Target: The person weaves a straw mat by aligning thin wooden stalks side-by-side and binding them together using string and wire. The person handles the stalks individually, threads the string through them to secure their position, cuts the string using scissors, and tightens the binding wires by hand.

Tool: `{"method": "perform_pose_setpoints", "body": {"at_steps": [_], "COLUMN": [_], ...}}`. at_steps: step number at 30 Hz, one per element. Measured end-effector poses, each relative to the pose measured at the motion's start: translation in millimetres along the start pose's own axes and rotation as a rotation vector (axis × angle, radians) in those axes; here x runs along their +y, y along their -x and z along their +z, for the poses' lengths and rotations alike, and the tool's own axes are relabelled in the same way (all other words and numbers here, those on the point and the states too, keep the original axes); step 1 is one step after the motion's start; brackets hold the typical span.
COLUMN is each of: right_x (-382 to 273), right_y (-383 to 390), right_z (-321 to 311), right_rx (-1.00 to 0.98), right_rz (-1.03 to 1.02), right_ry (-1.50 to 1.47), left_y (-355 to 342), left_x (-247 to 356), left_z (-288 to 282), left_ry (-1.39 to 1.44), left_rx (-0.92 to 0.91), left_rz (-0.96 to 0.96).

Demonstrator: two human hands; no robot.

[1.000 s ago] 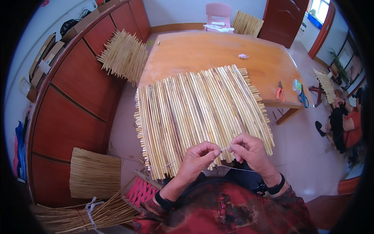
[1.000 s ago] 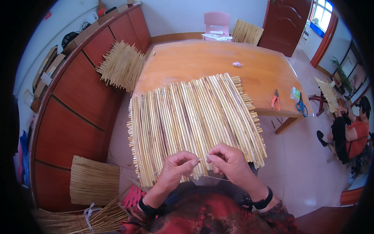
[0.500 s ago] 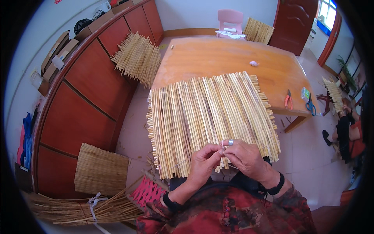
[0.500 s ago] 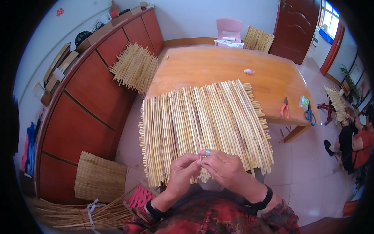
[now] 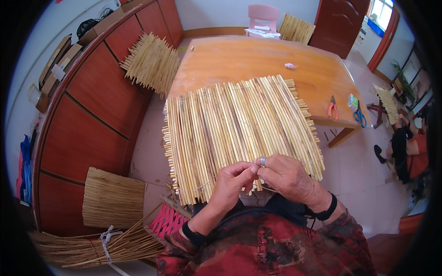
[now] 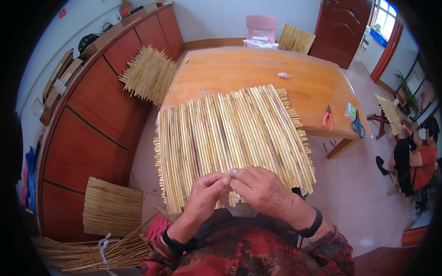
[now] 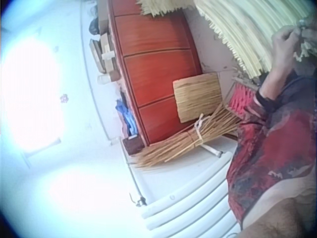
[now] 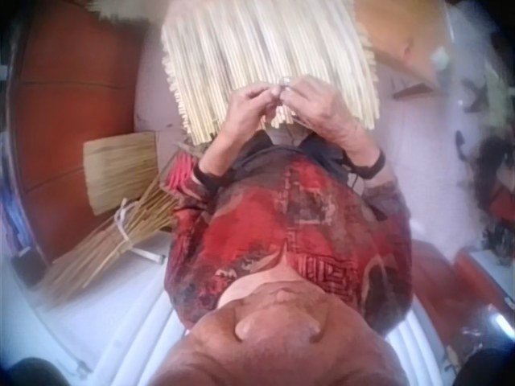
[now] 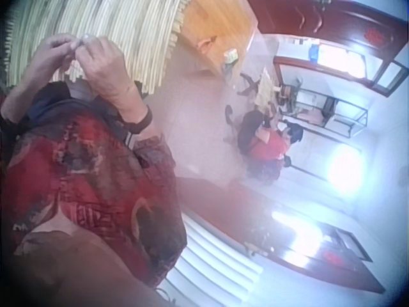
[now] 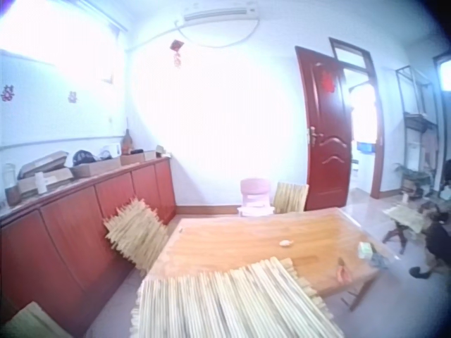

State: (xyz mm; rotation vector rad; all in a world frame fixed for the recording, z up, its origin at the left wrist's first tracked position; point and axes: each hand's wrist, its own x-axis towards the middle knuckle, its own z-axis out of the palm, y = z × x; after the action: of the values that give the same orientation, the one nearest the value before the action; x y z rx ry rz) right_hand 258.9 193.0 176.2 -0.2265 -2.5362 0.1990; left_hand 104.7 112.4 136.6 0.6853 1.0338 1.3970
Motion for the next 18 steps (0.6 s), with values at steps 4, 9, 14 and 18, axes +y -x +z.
{"method": "perform_pose_setpoints", "body": {"at_steps": [4,9,14,18], "right_x": [1.0,2.7,-1.3,-3.9], "right_y": [5.1,11.1,19.0,17.8], "right_z": [-2.4,1.2,10.6,13.6], "right_rx": [-0.051,0.002,0.174,0.174], "right_rz": [-0.026,-0.012,0.277,0.441], "right_ry": [0.003,-0.039,-0.213,-0.370], "left_y": [-2.3,-2.4,-3.1,-2.8], "left_x": [-1.2,-2.5,-7.2,-7.1], "left_z": [-3.1,2.3,5.6,4.1], "left_ry": [0.008,-0.083,0.017,0.003], "left_rx": [-0.084,-0.077,-0.027,-0.043], "left_rz": [-0.100,-0.055,-0.025,-0.025]}}
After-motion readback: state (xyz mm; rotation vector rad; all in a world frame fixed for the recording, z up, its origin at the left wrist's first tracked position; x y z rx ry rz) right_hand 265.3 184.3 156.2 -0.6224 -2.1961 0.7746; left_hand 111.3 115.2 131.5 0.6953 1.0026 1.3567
